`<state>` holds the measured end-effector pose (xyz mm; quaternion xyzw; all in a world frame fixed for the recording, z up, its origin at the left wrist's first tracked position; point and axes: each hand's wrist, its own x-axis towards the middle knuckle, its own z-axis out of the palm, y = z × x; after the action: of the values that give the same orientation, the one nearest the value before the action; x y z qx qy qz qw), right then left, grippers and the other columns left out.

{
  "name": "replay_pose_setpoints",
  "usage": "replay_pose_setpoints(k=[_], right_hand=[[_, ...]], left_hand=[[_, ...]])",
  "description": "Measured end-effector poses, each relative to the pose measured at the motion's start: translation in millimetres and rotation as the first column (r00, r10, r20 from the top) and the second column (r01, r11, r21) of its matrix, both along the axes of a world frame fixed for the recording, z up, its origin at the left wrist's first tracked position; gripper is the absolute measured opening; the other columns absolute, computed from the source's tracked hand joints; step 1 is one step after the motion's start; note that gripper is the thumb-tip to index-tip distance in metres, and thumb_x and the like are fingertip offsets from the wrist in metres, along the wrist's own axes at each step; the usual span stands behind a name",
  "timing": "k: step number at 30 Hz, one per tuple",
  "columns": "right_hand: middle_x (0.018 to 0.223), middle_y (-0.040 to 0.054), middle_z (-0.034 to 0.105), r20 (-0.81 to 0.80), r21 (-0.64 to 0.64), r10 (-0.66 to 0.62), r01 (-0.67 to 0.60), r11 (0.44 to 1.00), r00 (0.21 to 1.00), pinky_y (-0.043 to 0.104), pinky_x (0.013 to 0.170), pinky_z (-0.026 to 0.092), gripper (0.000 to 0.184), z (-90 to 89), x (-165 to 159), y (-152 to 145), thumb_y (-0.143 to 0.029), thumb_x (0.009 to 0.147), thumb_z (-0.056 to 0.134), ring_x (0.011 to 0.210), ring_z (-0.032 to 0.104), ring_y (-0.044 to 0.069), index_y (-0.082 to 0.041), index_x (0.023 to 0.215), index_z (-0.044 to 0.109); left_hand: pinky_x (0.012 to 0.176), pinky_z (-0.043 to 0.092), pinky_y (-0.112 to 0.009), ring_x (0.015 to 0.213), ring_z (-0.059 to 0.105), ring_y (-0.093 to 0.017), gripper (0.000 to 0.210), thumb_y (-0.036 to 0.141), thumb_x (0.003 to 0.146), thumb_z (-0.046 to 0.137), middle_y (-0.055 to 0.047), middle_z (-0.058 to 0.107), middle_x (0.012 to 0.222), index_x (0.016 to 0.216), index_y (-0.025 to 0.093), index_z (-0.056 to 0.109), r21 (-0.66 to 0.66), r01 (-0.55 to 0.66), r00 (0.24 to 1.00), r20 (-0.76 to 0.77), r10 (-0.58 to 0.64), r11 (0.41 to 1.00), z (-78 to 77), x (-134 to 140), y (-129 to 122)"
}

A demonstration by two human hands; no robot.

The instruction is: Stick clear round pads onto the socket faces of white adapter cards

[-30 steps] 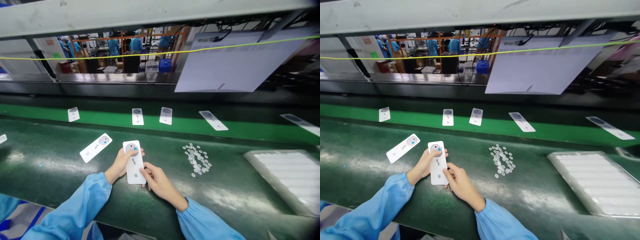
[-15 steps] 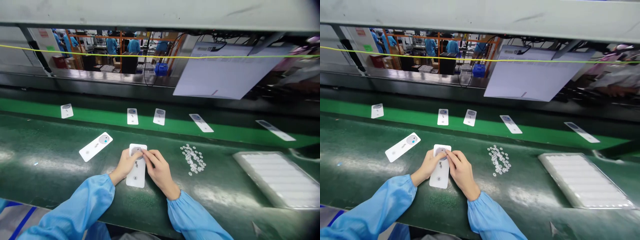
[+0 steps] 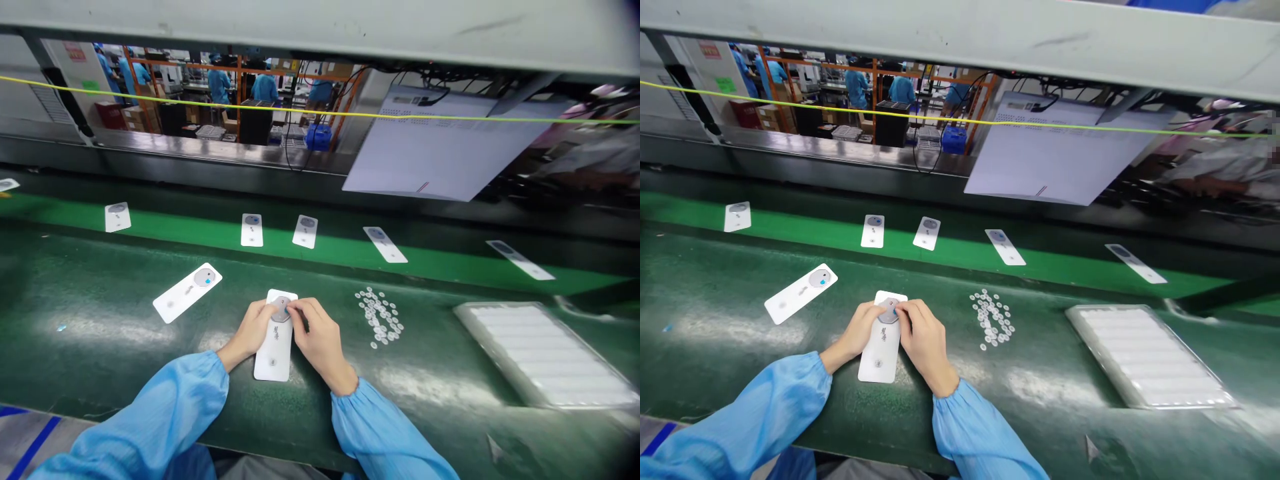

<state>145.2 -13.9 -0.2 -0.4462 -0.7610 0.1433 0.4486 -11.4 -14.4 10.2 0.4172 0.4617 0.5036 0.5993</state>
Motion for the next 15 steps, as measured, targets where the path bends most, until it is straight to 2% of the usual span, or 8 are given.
replay_pose_setpoints(k=[3,6,9,11,12,13,15], right_hand=[[0.086,0.0057,0.066,-0.226,-0.181,-0.004,-0.038,0.983,0.974,0.030,0.066,0.050,0.021,2.1,-4,3,-0.035,0.100,0.053,0.074,0.062,0.018,-0.021,0.090,0.065],[0.072,0.0010,0.060,-0.521,-0.372,-0.099,-0.121,0.920,0.848,0.026,0.055,0.044,0.029,7.9,0,7,-0.048,0.093,0.062,0.062,0.055,0.015,-0.019,0.089,0.063],[0.068,-0.0010,0.059,-0.639,-0.422,-0.217,-0.100,0.901,0.738,0.024,0.053,0.040,0.033,18.1,32,-2,-0.051,0.086,0.072,0.058,0.051,0.012,-0.019,0.091,0.067],[0.074,0.0009,0.064,-0.637,-0.427,-0.328,0.035,0.904,0.697,0.025,0.057,0.044,0.033,24.2,75,-25,-0.050,0.082,0.077,0.063,0.055,0.013,-0.019,0.092,0.070],[0.077,0.0018,0.067,-0.618,-0.438,-0.413,0.143,0.888,0.670,0.025,0.060,0.046,0.033,25.8,103,-43,-0.050,0.079,0.080,0.068,0.058,0.014,-0.020,0.091,0.071],[0.079,0.0026,0.069,-0.583,-0.462,-0.516,0.266,0.846,0.628,0.026,0.063,0.049,0.035,26.0,134,-65,-0.050,0.075,0.083,0.072,0.061,0.016,-0.021,0.092,0.072],[0.080,0.0031,0.071,-0.480,-0.538,-0.712,0.468,0.701,0.513,0.026,0.061,0.052,0.040,20.6,197,-116,-0.051,0.066,0.087,0.074,0.064,0.018,-0.023,0.091,0.074]], left_hand=[[0.052,0.037,-0.024,0.056,0.054,-0.015,0.027,0.039,0.072,0.064,-0.001,0.060,0.057,0.060,0.016,0.060,-0.029,0.001,1.000,0.031,0.000,1.000,0.2,1,1],[0.057,0.048,-0.029,0.065,0.068,-0.024,0.031,0.044,0.072,0.061,-0.009,0.072,0.071,0.073,0.013,0.069,-0.077,0.047,0.996,0.079,-0.041,0.996,2.2,3,1],[0.061,0.054,-0.033,0.076,0.074,-0.032,0.040,0.044,0.070,0.063,-0.017,0.078,0.088,0.087,0.008,0.073,-0.122,0.071,0.990,0.129,-0.056,0.990,6.0,4,0],[0.063,0.056,-0.034,0.082,0.076,-0.035,0.043,0.042,0.069,0.066,-0.021,0.078,0.095,0.092,0.006,0.074,-0.144,0.052,0.986,0.162,-0.028,0.988,8.5,4,-1],[0.064,0.056,-0.034,0.085,0.076,-0.037,0.044,0.041,0.069,0.067,-0.022,0.078,0.098,0.094,0.004,0.074,-0.154,0.042,0.985,0.173,-0.015,0.987,9.5,3,-1],[0.064,0.057,-0.034,0.087,0.076,-0.038,0.045,0.040,0.069,0.069,-0.023,0.078,0.099,0.095,0.004,0.074,-0.161,0.036,0.984,0.175,-0.007,0.986,10.4,3,-1],[0.064,0.057,-0.034,0.090,0.076,-0.039,0.046,0.040,0.070,0.070,-0.023,0.077,0.102,0.098,0.003,0.074,-0.166,0.029,0.988,0.155,-0.003,0.986,11.9,2,-1]])
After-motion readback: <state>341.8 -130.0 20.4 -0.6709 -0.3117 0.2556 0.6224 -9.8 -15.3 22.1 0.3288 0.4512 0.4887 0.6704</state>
